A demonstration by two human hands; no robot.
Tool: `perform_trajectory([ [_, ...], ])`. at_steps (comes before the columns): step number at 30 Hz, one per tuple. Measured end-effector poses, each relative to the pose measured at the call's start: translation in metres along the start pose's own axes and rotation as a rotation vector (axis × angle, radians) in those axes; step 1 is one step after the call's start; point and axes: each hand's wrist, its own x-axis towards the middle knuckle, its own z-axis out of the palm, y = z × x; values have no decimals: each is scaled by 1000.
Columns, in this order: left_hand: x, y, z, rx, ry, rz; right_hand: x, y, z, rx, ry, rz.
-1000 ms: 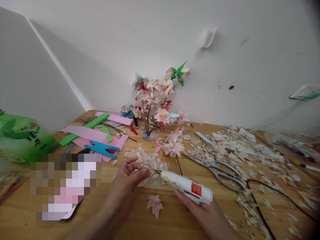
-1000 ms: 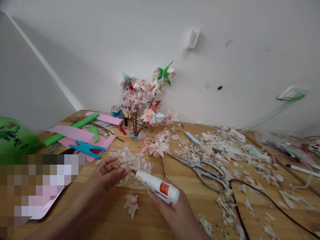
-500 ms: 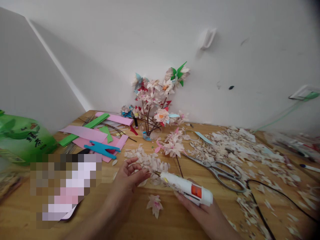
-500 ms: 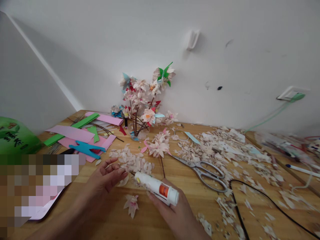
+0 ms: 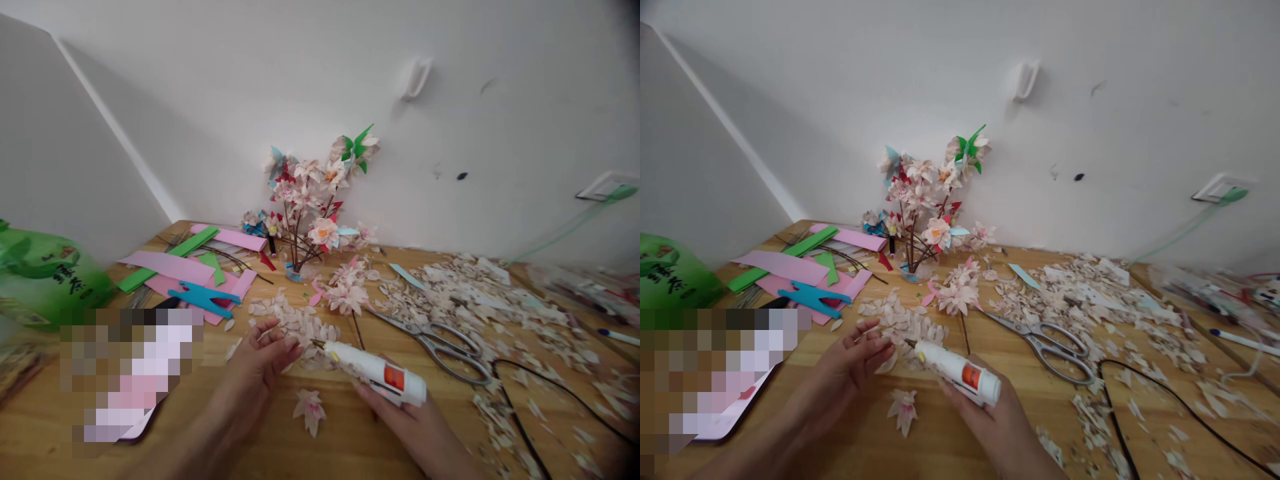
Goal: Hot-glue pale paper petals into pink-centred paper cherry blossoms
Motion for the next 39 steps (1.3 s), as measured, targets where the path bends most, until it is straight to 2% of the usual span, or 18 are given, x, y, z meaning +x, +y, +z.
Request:
perform_trajectory([
  [3,-1,3,0,-19,-3,-26,5,12,-9,44,87,20],
  [7,0,8,-1,-38,8,-33,12,38,-38,14,235,64],
  [11,0,10,-2,-36,23,-14,17,67,-69,-47,284,79],
  [15,1,10,-5,-23,6,4,20,83,-78,-118,297,73],
  [19,3,9,-7,-13,5,27,23,87,-72,-145,240,40],
  [22,5,9,-8,-3,1,50,22,85,-79,-161,247,-32],
  [26,6,8,-9,13,-9,72,12,67,-92,-348,477,-265],
  [28,7,7,-9,14,-8,77,3,49,-85,-460,536,-360],
  [29,7,7,-9,12,-8,80,-1,39,-77,-498,487,-370],
  [30,7,6,-9,11,-10,83,-4,29,-65,-482,382,-389],
  [32,7,6,-9,9,-24,89,-7,14,-35,-424,54,-346],
  [34,7,4,-9,3,-38,91,-6,5,-4,-377,-185,-372],
  [36,7,3,-10,-13,-35,91,-1,3,19,-338,-271,-414],
  [39,9,1,-11,-31,-17,80,7,7,37,-279,-296,-414],
])
